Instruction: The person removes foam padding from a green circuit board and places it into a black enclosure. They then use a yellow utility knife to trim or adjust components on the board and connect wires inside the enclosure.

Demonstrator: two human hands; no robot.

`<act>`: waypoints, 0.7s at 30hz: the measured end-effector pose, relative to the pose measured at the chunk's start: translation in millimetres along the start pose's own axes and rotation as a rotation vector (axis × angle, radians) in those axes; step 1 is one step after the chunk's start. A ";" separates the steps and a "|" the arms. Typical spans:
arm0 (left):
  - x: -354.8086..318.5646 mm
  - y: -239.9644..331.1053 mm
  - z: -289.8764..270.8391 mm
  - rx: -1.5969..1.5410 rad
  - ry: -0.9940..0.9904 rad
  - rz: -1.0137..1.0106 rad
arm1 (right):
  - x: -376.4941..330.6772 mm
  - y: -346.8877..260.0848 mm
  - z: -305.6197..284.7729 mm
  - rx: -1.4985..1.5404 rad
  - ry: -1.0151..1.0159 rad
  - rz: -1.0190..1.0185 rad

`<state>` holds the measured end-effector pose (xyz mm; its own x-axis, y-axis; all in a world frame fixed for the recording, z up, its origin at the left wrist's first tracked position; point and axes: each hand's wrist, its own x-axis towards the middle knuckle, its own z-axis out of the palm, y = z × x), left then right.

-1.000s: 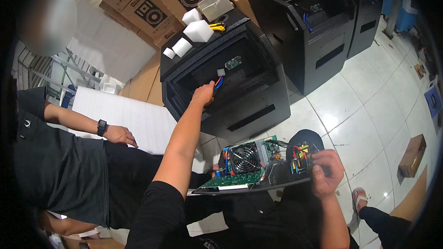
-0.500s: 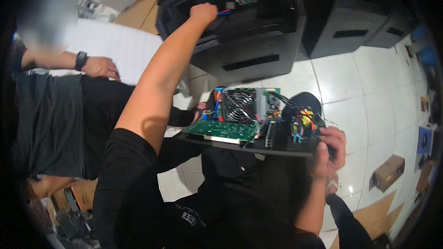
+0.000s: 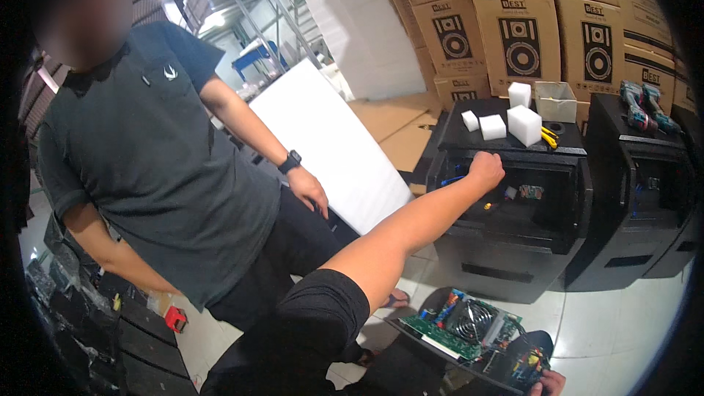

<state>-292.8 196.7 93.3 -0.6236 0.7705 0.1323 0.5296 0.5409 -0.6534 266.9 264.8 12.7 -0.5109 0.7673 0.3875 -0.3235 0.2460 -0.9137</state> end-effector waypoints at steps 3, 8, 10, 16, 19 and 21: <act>-7.2 -35.8 -3.9 -0.158 0.097 0.167 | -10.0 8.0 -0.9 -0.038 0.001 -0.017; -24.1 -73.6 -41.3 -0.186 -0.008 -0.001 | -12.0 11.7 -11.2 -0.001 -0.030 0.004; -33.6 -82.2 -49.0 -0.257 -0.048 -0.067 | -7.5 11.5 -10.3 0.004 -0.034 -0.028; -52.9 -90.2 -38.4 -0.403 -0.311 -0.155 | -2.9 1.8 -2.3 -0.237 -0.013 -0.094; -49.1 -83.8 -27.4 -0.436 -0.326 -0.204 | -2.1 -3.9 1.0 -0.218 0.008 -0.119; -46.7 -82.4 -24.1 -0.500 -0.350 -0.206 | -0.6 -9.2 2.6 -0.211 0.019 -0.105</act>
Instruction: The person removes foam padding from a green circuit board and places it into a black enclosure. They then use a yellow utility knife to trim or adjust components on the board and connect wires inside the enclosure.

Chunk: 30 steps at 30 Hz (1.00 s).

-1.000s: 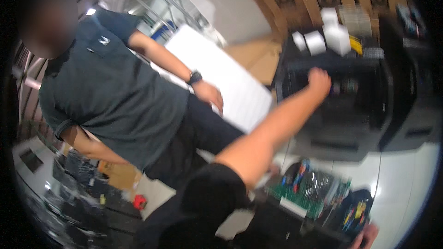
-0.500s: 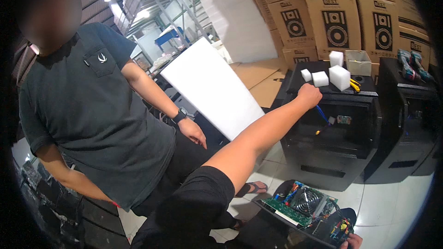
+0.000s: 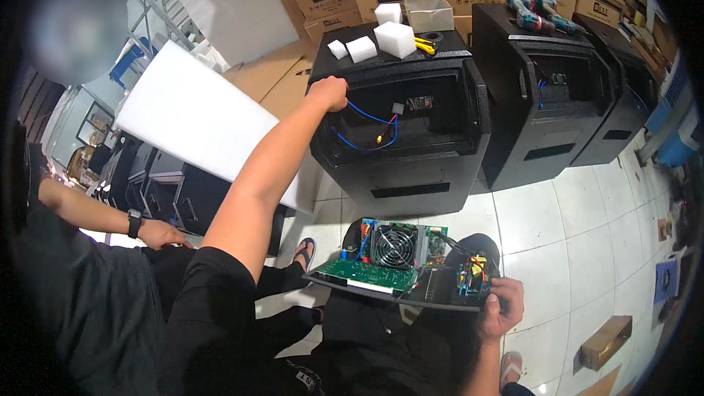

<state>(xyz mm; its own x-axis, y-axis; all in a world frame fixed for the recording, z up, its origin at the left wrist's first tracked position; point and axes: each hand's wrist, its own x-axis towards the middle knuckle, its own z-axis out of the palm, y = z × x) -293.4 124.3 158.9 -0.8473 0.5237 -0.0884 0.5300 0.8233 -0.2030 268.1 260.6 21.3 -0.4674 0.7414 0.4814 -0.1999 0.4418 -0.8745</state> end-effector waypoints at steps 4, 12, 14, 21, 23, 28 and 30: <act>-10.5 9.0 4.7 0.018 -0.068 0.116 | 4.3 -12.3 2.5 0.010 0.003 0.003; -65.3 77.7 72.6 0.034 -0.159 0.276 | 12.6 -18.4 4.9 -0.011 -0.003 0.022; -47.2 73.5 84.4 0.003 -0.116 0.311 | 14.3 -17.5 3.5 -0.036 -0.008 0.028; -0.4 32.6 103.7 -0.022 0.206 0.290 | 7.3 -20.6 3.7 -0.036 0.009 0.001; -3.1 32.8 115.1 -0.058 0.307 0.229 | 7.8 -19.6 4.6 -0.044 0.019 -0.006; 0.3 41.2 140.1 -0.116 0.278 0.165 | 15.0 -19.1 0.0 -0.054 -0.033 0.014; 2.7 39.7 142.3 -0.055 0.133 0.234 | 14.1 -19.0 -1.1 -0.046 -0.045 0.028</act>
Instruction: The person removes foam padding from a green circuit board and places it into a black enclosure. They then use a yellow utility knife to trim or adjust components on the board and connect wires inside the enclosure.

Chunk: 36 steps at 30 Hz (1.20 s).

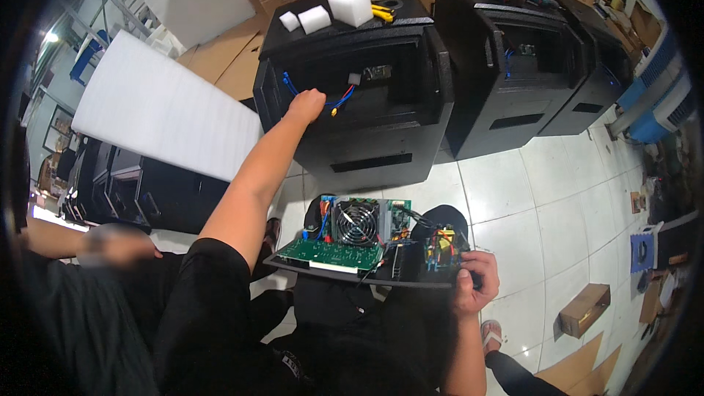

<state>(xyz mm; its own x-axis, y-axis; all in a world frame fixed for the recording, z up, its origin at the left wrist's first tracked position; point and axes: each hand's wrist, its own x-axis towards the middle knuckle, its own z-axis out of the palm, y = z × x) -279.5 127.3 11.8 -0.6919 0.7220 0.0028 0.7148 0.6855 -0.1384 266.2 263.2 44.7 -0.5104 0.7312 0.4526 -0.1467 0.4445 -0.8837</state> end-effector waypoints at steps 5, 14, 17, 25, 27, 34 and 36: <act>5.8 -4.6 -12.6 -0.258 -0.165 0.012 | -7.2 0.0 5.3 0.004 0.046 -0.012; 6.1 23.4 11.1 -0.785 -0.025 -0.124 | -3.4 1.9 2.8 0.011 0.000 0.014; 10.5 32.0 13.1 -0.702 0.151 -0.115 | -4.0 -1.1 4.3 -0.009 0.015 0.021; -6.0 -3.5 -1.5 -0.055 -0.082 -0.064 | -2.8 -0.9 -0.1 -0.013 -0.008 -0.019; -15.8 0.0 -4.1 -0.220 -0.051 -0.203 | -3.4 0.2 -1.1 -0.017 -0.010 -0.023; -120.5 6.1 -32.6 -0.941 0.032 0.009 | -9.7 1.2 0.5 -0.021 0.031 -0.024; -186.9 8.0 -24.9 -1.244 -0.002 -0.150 | -11.8 3.0 4.5 0.001 0.056 -0.055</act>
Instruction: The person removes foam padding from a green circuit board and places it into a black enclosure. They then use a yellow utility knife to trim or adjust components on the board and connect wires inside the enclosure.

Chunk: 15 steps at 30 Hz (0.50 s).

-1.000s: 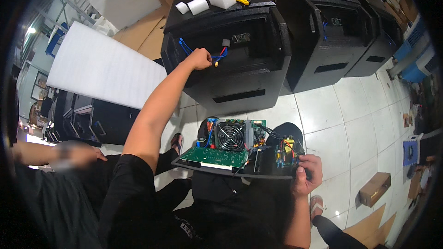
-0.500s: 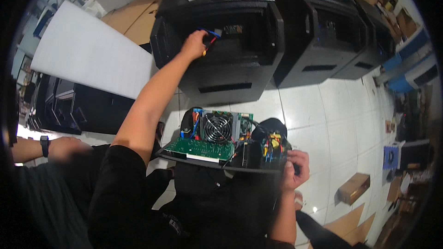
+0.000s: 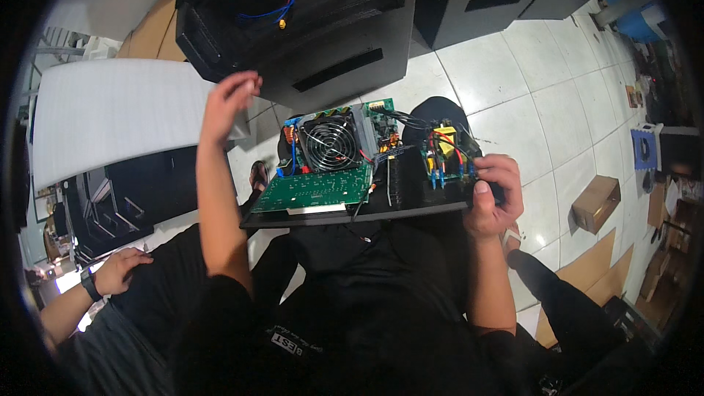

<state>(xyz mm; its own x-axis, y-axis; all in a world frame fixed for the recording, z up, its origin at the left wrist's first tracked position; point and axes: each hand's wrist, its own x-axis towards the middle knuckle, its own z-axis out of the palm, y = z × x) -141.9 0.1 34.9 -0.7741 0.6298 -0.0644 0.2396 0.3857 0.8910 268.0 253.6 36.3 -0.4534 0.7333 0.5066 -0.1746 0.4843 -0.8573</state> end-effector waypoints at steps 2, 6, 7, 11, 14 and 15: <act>-69.6 -18.0 13.2 -0.180 0.174 -0.312 | -4.1 0.2 6.9 0.002 0.123 0.035; -177.0 -32.5 59.4 -0.285 0.300 -0.569 | -16.5 -9.4 16.8 0.040 0.291 0.328; -192.7 -30.2 71.0 -0.638 0.349 -0.703 | -19.6 -13.2 17.6 0.087 0.287 0.392; -224.9 -10.9 82.9 -1.451 0.138 -0.621 | -29.5 -25.9 22.8 0.483 0.248 0.765; -213.0 -14.7 92.1 -1.735 0.062 -0.572 | -33.9 -28.5 23.3 0.601 0.164 0.776; -207.1 -19.7 96.9 -1.741 0.072 -0.574 | -33.9 -26.3 23.2 0.651 0.106 0.757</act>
<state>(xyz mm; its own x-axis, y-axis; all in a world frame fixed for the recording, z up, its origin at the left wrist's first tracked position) 70.5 -72.6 -12.8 -0.5633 0.6431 -0.5188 -0.8056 -0.5669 0.1720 267.8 204.9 39.5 -0.5686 0.7942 -0.2146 -0.3310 -0.4597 -0.8241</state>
